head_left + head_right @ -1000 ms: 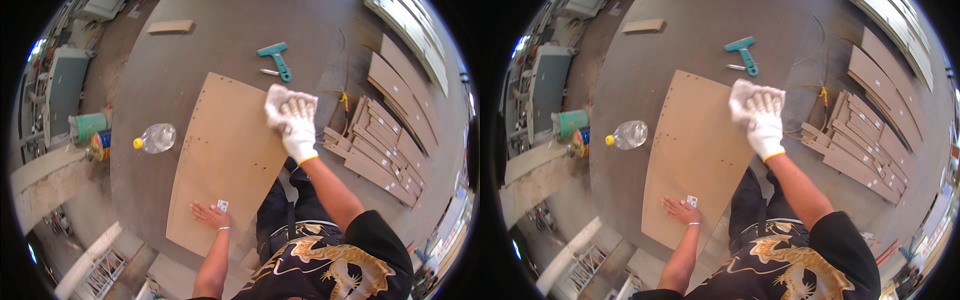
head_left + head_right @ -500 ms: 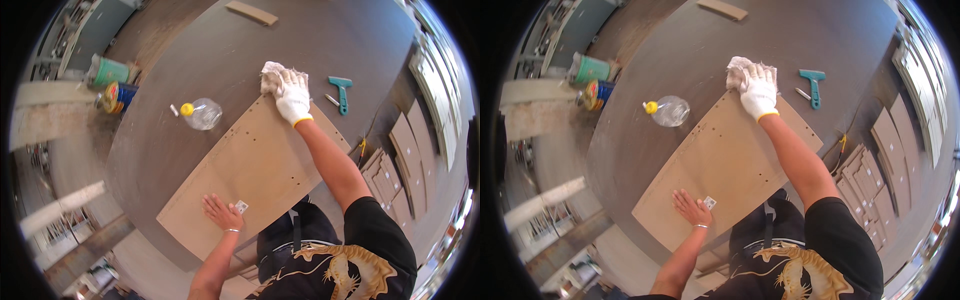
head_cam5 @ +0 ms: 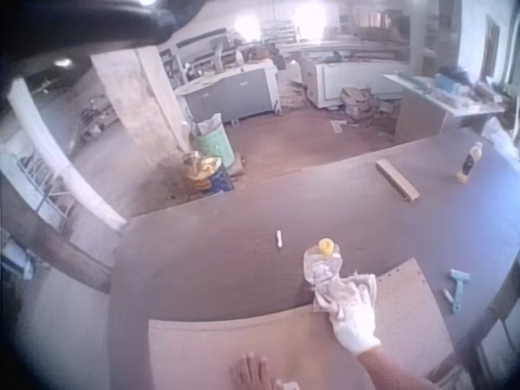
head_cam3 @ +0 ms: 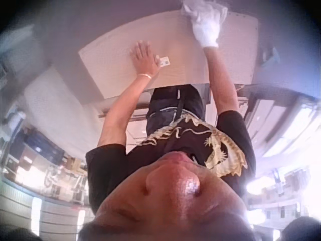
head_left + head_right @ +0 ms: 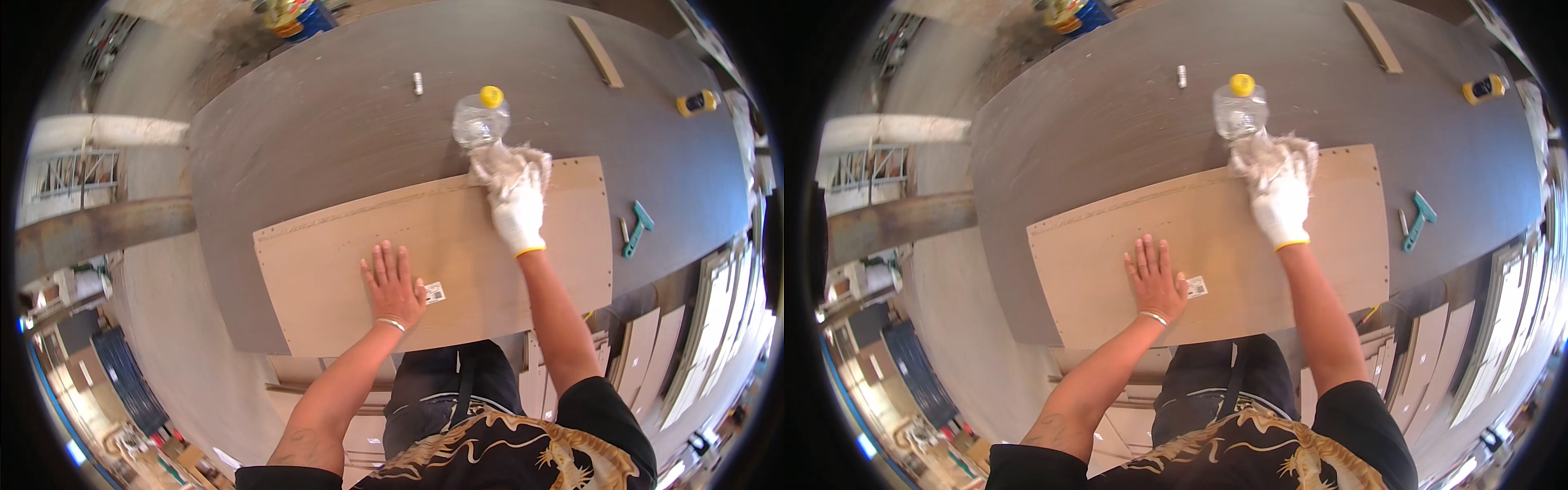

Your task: The person wipes the surface of flat wooden panels with a cloth, then uses a small tool to scrape or clean the edges. They repeat this process on multiple panels, stacking the cleaned pieces aside.

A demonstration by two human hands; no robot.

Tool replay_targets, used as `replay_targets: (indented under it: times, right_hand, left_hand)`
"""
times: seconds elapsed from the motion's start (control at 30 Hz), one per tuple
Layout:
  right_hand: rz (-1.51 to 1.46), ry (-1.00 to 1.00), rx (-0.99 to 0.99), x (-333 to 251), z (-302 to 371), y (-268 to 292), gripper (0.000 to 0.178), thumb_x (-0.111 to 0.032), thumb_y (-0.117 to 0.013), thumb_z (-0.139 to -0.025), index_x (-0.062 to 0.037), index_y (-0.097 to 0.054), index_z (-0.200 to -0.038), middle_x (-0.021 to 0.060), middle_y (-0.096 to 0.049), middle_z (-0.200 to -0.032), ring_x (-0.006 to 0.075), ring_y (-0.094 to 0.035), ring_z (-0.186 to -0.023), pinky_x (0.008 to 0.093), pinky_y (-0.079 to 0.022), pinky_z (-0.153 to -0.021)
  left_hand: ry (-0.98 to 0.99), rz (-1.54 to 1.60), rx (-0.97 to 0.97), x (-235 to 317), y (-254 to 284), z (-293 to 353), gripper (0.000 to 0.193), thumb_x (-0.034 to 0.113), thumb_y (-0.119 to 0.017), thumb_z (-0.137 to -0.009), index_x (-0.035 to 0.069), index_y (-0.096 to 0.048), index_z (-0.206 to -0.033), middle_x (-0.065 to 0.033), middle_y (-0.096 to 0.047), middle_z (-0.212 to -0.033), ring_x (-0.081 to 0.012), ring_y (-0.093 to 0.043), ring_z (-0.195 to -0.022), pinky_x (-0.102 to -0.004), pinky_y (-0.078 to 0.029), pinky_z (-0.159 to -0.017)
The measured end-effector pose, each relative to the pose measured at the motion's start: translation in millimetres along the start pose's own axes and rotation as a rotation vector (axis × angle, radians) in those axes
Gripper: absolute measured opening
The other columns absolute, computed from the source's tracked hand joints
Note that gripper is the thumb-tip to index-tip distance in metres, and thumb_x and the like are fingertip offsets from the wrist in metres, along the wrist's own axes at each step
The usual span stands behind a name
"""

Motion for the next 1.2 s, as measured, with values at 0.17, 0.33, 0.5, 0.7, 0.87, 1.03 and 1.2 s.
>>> replay_targets:
  times: [0.17,0.33,0.5,0.7,0.87,1.03,1.2]
  right_hand:
    - [-0.032,0.394,-0.115,-167.3,31.0,-83.2,0.053,-0.026,-0.06,-0.104,-0.0244,-0.059,-0.157,0.0193,-0.061,-0.152,0.0482,-0.051,-0.142,0.0519,-0.035,-0.127]
    - [-0.241,0.676,-0.222,-341.5,61.9,-159.6,0.045,-0.027,-0.053,-0.103,-0.0149,-0.066,-0.145,0.0126,-0.064,-0.145,0.0382,-0.054,-0.137,0.0534,-0.027,-0.128]
    - [-0.131,0.773,-0.429,-438.1,84.0,-216.2,0.037,-0.027,-0.053,-0.103,-0.0086,-0.077,-0.123,0.0172,-0.068,-0.138,0.0314,-0.054,-0.14,0.0541,-0.027,-0.126]
    - [-0.154,0.829,-0.227,-258.0,35.2,-82.8,0.029,-0.019,-0.061,-0.096,-0.0092,-0.077,-0.118,0.0161,-0.07,-0.137,0.0381,-0.058,-0.136,0.0534,-0.036,-0.124]
    - [-0.019,0.026,-0.363,-67.1,-0.4,-44.5,0.049,-0.016,-0.061,-0.102,-0.0091,-0.061,-0.15,0.0161,-0.055,-0.161,0.0405,-0.044,-0.152,0.0485,-0.032,-0.127]
    - [0.243,0.9,-0.248,-256.8,56.6,-137.9,0.063,-0.025,-0.047,-0.106,-0.0285,-0.042,-0.168,0.0097,-0.044,-0.17,0.0426,-0.047,-0.147,0.0612,-0.019,-0.132]
    - [-0.215,1.048,-0.178,-454.3,90.7,-224.2,0.05,-0.028,-0.057,-0.1,-0.0121,-0.063,-0.147,0.0178,-0.063,-0.14,0.0399,-0.054,-0.132,0.0513,-0.034,-0.124]
  left_hand:
    - [-0.002,-0.046,0.003,-0.1,-7.4,0.5,0.087,0.044,-0.056,-0.099,-0.002,-0.03,-0.168,-0.0309,-0.021,-0.176,-0.0498,-0.01,-0.165,-0.0727,-0.004,-0.13]
    - [0.004,0.084,-0.017,-4.0,-19.8,0.7,0.081,0.05,-0.054,-0.104,0.006,-0.034,-0.168,-0.0264,-0.024,-0.177,-0.0463,-0.017,-0.165,-0.0695,-0.011,-0.131]
    - [-0.009,0.116,0.201,-2.9,4.8,-2.4,0.072,0.048,-0.05,-0.108,0.007,-0.039,-0.166,-0.0227,-0.028,-0.177,-0.0434,-0.024,-0.163,-0.0647,-0.017,-0.132]
    - [0.021,0.183,-0.059,0.2,-5.6,-1.4,0.075,0.038,-0.054,-0.101,0.005,-0.038,-0.165,-0.026,-0.029,-0.175,-0.0455,-0.022,-0.163,-0.0742,-0.013,-0.128]
    - [-0.001,0.161,0.069,2.1,9.1,-2.3,0.074,0.042,-0.05,-0.102,0.004,-0.041,-0.165,-0.0252,-0.024,-0.177,-0.0434,-0.018,-0.165,-0.0726,-0.013,-0.129]
    - [-0.057,0.23,-0.215,13.2,-29.6,-1.3,0.071,0.04,-0.051,-0.103,0.003,-0.043,-0.163,-0.0226,-0.027,-0.177,-0.0418,-0.029,-0.162,-0.0702,-0.016,-0.129]
    - [-0.005,0.247,0.086,8.5,-19.3,-0.5,0.056,0.046,-0.055,-0.104,0.013,-0.064,-0.149,-0.0109,-0.058,-0.159,-0.0369,-0.046,-0.152,-0.0621,-0.027,-0.127]
Point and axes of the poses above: each hand's wrist, its own z-axis away from the middle knuckle, its own y-axis out of the back of the hand, x = y × z, the point moved 9 cm from there along -z, towards the middle knuckle
